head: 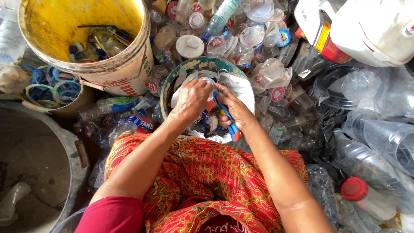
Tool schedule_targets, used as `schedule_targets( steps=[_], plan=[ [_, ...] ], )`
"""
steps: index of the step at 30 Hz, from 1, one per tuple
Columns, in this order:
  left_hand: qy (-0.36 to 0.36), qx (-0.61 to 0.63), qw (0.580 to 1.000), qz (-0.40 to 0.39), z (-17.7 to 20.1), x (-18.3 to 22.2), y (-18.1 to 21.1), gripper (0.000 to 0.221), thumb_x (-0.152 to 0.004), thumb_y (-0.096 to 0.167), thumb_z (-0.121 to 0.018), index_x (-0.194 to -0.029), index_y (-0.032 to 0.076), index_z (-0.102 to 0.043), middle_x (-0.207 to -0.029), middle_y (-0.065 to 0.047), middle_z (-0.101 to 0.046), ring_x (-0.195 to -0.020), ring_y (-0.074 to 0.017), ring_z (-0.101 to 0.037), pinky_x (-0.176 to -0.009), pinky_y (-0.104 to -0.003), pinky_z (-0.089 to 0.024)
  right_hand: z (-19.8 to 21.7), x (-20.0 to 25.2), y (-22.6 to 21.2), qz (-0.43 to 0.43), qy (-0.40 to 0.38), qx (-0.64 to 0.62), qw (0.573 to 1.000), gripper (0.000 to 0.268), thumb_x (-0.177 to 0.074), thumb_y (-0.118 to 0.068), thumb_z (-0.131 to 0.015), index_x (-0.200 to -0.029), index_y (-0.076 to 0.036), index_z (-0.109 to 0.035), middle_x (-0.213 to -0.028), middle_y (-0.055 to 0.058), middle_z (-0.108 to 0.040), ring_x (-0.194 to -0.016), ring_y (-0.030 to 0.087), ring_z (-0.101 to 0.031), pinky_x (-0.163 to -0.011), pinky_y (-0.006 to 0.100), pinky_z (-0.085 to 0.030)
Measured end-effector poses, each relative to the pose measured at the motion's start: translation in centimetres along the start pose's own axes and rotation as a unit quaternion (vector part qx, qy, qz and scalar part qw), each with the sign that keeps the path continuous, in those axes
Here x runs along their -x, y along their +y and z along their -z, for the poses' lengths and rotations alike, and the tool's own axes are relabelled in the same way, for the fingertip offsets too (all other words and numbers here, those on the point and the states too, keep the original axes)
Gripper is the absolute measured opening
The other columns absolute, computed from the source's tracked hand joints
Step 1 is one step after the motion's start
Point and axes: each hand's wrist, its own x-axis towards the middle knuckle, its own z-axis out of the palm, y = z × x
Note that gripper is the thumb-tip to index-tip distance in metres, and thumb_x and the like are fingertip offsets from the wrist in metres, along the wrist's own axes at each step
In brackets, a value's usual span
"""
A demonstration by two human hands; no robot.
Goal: Sorting plastic bottles and cups by removing labels and rings and placing them into separate containers
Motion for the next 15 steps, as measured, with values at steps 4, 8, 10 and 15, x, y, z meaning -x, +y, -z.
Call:
schedule_targets(
  steps=[4, 8, 10, 15],
  plan=[
    [0.04, 0.031, 0.998, 0.027, 1.1, -0.6, -0.3, 0.014, -0.095, 0.015, -0.054, -0.083, 0.019, -0.061, -0.071, 0.0, -0.06, -0.07, -0.023, -0.067, -0.066, -0.035, -0.053, -1.8, 1.5, -1.7, -0.031, -0.001, -0.039, 0.999, 0.04, -0.101, -0.025, -0.061, -0.14, -0.032, -0.051, -0.079, 0.023, -0.063, -0.039, 0.014, -0.047, -0.027, 0.022, -0.036],
    [0.069, 0.042, 0.994, 0.067, 1.3, -0.2, -0.3, 0.015, -0.099, 0.022, -0.055, -0.084, 0.02, -0.059, -0.071, -0.001, -0.057, -0.069, -0.025, -0.067, -0.064, -0.037, -0.054, -2.4, 0.7, -1.2, 0.002, 0.018, -0.039, 0.999, 0.041, -0.102, -0.021, -0.059, -0.14, -0.033, -0.053, -0.079, 0.022, -0.063, -0.039, 0.017, -0.048, -0.028, 0.024, -0.039],
    [0.077, 0.058, 0.991, 0.089, 2.2, 0.2, -0.3, 0.016, -0.1, 0.023, -0.054, -0.085, 0.019, -0.058, -0.071, -0.004, -0.057, -0.069, -0.0277, -0.067, -0.063, -0.04, -0.055, -4.1, 0.9, -1.5, 0.021, 0.024, -0.023, 0.999, 0.042, -0.102, -0.019, -0.056, -0.142, -0.033, -0.053, -0.08, 0.021, -0.063, -0.039, 0.018, -0.05, -0.028, 0.026, -0.039],
    [0.064, 0.141, 0.951, 0.269, 5.7, 1.1, -0.8, 0.011, -0.095, 0.026, -0.066, -0.091, 0.016, -0.062, -0.079, -0.013, -0.062, -0.078, -0.0414, -0.069, -0.068, -0.055, -0.056, -7.8, 0.1, 0.2, 0.119, 0.044, 0.046, 0.991, 0.043, -0.105, -0.026, -0.055, -0.148, -0.026, -0.052, -0.079, 0.031, -0.07, -0.034, 0.025, -0.055, -0.025, 0.028, -0.04]
  ],
)
